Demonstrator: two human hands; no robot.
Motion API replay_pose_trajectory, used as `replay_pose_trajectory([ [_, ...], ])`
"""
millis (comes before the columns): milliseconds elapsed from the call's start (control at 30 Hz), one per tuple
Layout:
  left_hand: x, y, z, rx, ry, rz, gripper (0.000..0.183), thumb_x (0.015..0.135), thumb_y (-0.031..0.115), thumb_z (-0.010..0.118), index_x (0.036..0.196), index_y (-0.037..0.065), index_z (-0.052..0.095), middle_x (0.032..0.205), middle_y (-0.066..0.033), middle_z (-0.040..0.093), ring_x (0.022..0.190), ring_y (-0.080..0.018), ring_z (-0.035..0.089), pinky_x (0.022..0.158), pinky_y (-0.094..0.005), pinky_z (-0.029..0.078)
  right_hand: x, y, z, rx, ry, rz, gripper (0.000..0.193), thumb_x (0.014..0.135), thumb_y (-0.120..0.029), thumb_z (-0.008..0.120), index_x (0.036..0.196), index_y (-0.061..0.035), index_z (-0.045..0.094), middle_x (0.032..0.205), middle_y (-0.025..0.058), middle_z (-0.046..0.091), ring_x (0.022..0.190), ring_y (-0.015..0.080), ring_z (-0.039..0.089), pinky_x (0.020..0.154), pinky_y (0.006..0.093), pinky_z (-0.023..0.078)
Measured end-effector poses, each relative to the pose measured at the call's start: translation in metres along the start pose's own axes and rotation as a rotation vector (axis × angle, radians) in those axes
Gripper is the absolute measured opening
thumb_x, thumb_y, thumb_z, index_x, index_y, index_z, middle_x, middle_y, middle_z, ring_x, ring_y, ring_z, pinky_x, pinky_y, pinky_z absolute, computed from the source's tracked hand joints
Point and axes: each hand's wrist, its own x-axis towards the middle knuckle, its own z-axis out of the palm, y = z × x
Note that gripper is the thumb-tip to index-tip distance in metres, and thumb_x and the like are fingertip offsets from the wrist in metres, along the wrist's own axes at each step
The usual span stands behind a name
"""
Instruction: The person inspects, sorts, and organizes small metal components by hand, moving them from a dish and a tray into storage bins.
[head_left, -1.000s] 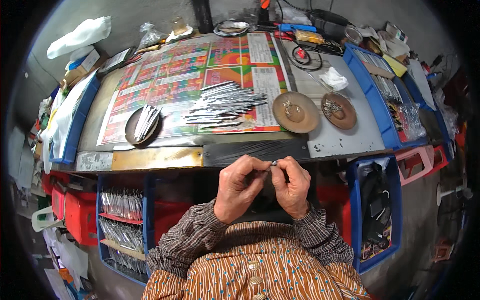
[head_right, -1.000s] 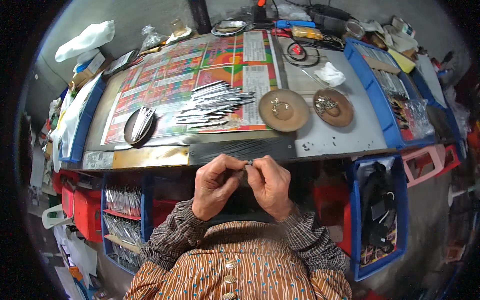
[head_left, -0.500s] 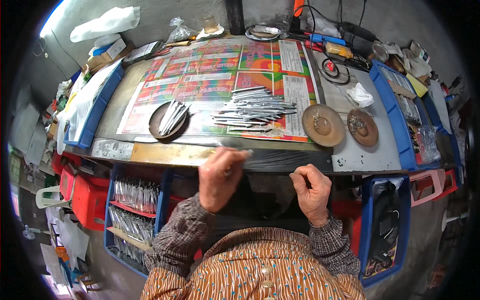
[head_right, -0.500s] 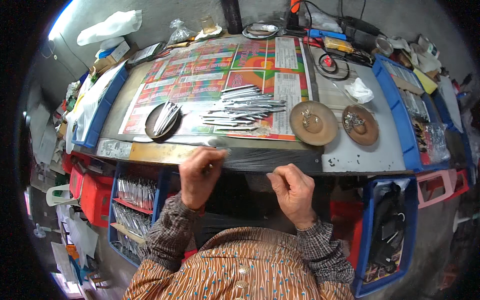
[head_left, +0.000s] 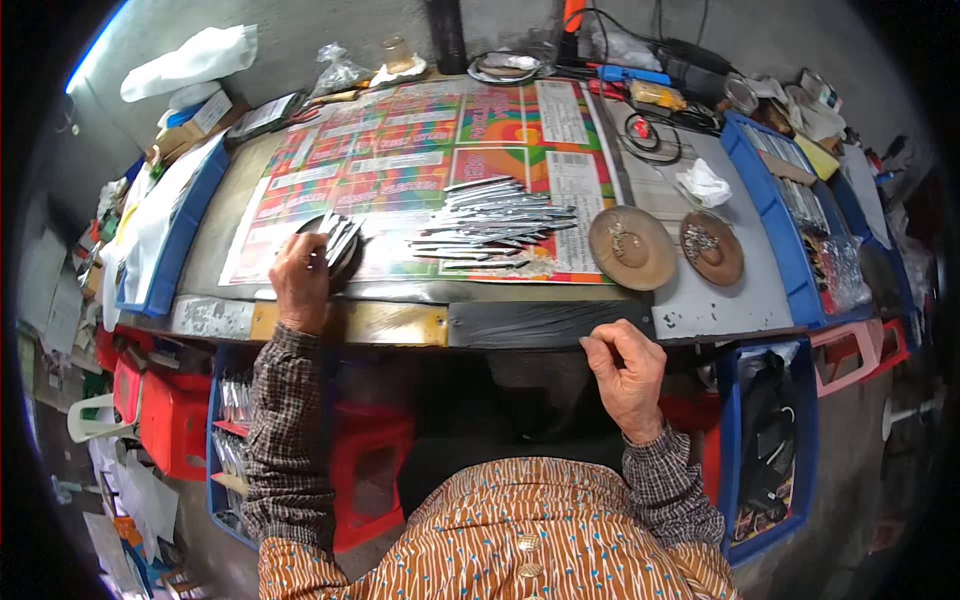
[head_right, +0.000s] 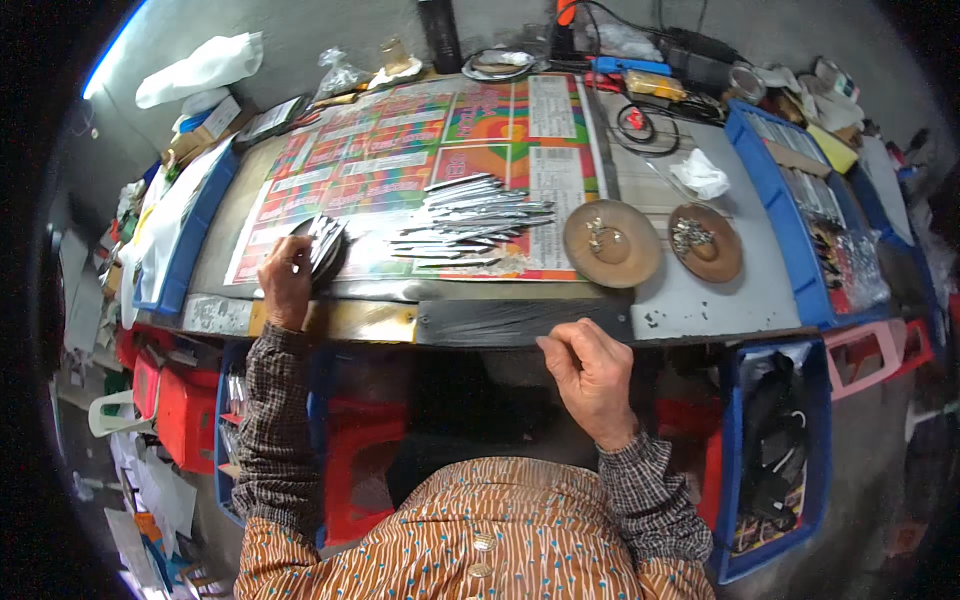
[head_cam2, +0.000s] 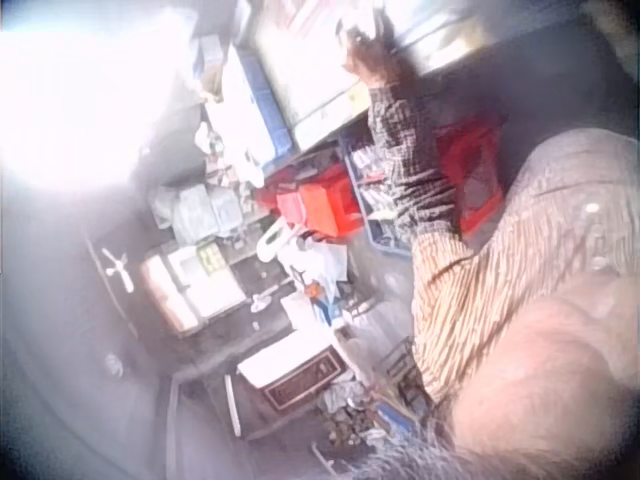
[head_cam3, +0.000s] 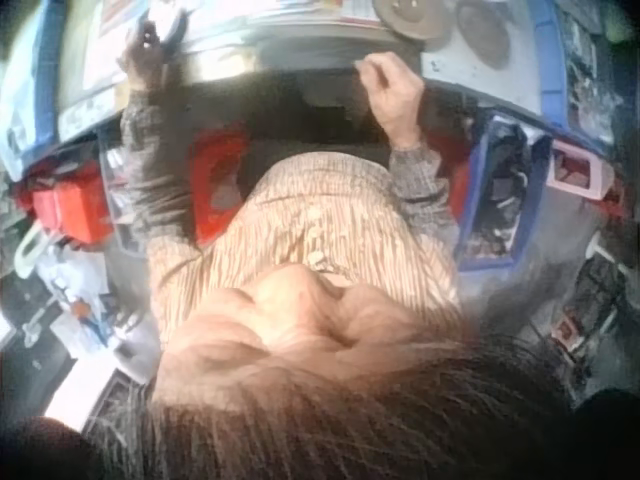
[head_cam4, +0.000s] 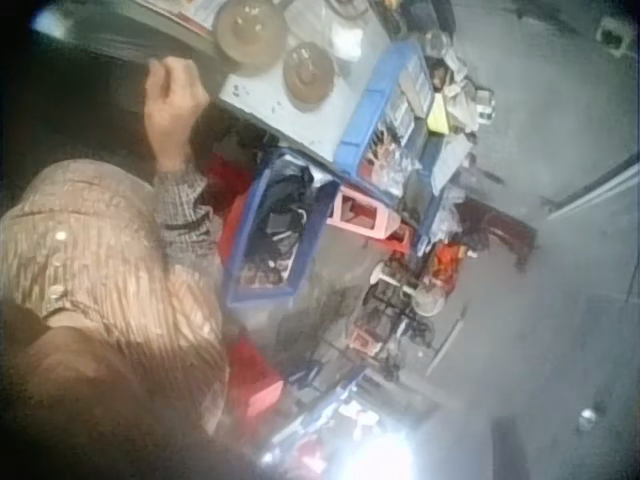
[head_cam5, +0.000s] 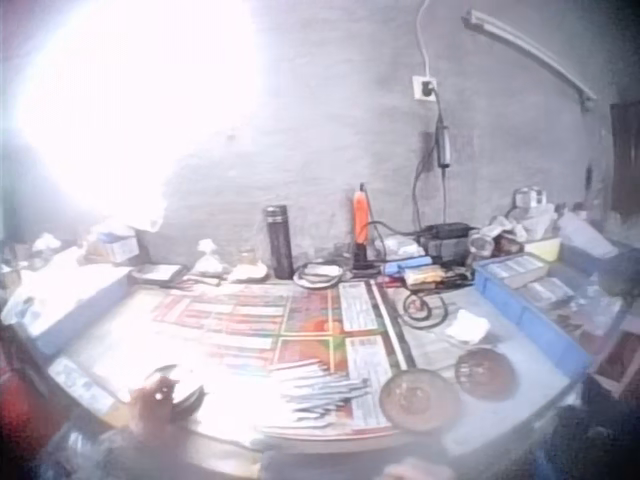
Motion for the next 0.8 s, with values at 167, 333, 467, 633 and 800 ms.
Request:
replay_pose_trajectory([
  [167,0.004,-0.021,0.006,-0.028,0.006,0.012,0.013,0.074,-0.004,0.060,0.084,0.004,0.062,0.080,-0.0140,0.061,0.075,-0.0318,0.060,0.066,-0.0382,0.046,0.008,0.003,-0.010,-0.077,0.006,0.049,0.011,0.080,-0.002,0.068,0.079,0.0002,0.057,0.064,0.0074,0.052,0.052,0.0181,0.050,0.047,0.0299,0.039],
  [333,0.006,-0.023,0.013,0.037,-0.022,0.028,0.010,0.077,-0.002,0.059,0.084,0.004,0.061,0.080,-0.0144,0.060,0.077,-0.0338,0.059,0.067,-0.0407,0.045,0.015,0.020,-0.022,-0.240,0.089,0.023,0.010,0.078,-0.001,0.068,0.081,-0.0004,0.059,0.069,0.0095,0.055,0.057,0.0238,0.055,0.052,0.0329,0.043],
  [467,0.008,-0.022,0.010,0.052,-0.040,0.046,0.008,0.078,-0.001,0.058,0.083,0.004,0.060,0.080,-0.0142,0.060,0.076,-0.0340,0.059,0.066,-0.0409,0.045,0.022,0.035,-0.029,-0.429,0.079,-0.021,0.012,0.077,-0.005,0.068,0.086,-0.0005,0.060,0.077,0.0102,0.056,0.070,0.0272,0.055,0.062,0.0369,0.045],
  [633,0.009,-0.022,0.011,0.073,-0.073,0.021,0.014,0.078,-0.002,0.057,0.089,0.005,0.063,0.083,-0.0144,0.060,0.078,-0.0335,0.059,0.067,-0.0403,0.046,0.035,0.044,-0.034,-0.598,0.025,-0.100,0.023,0.076,-0.011,0.069,0.096,-0.0016,0.063,0.088,0.0103,0.056,0.085,0.0285,0.052,0.072,0.0379,0.043],
  [800,0.007,-0.008,0.007,0.167,-0.047,0.023,0.017,0.077,-0.002,0.058,0.092,0.005,0.064,0.090,-0.0138,0.060,0.083,-0.0328,0.059,0.070,-0.0402,0.046,0.044,0.046,-0.032,-0.677,-0.073,-0.105,0.037,0.074,-0.023,0.072,0.104,-0.0030,0.062,0.097,0.0081,0.056,0.099,0.0274,0.048,0.084,0.0410,0.037],
])
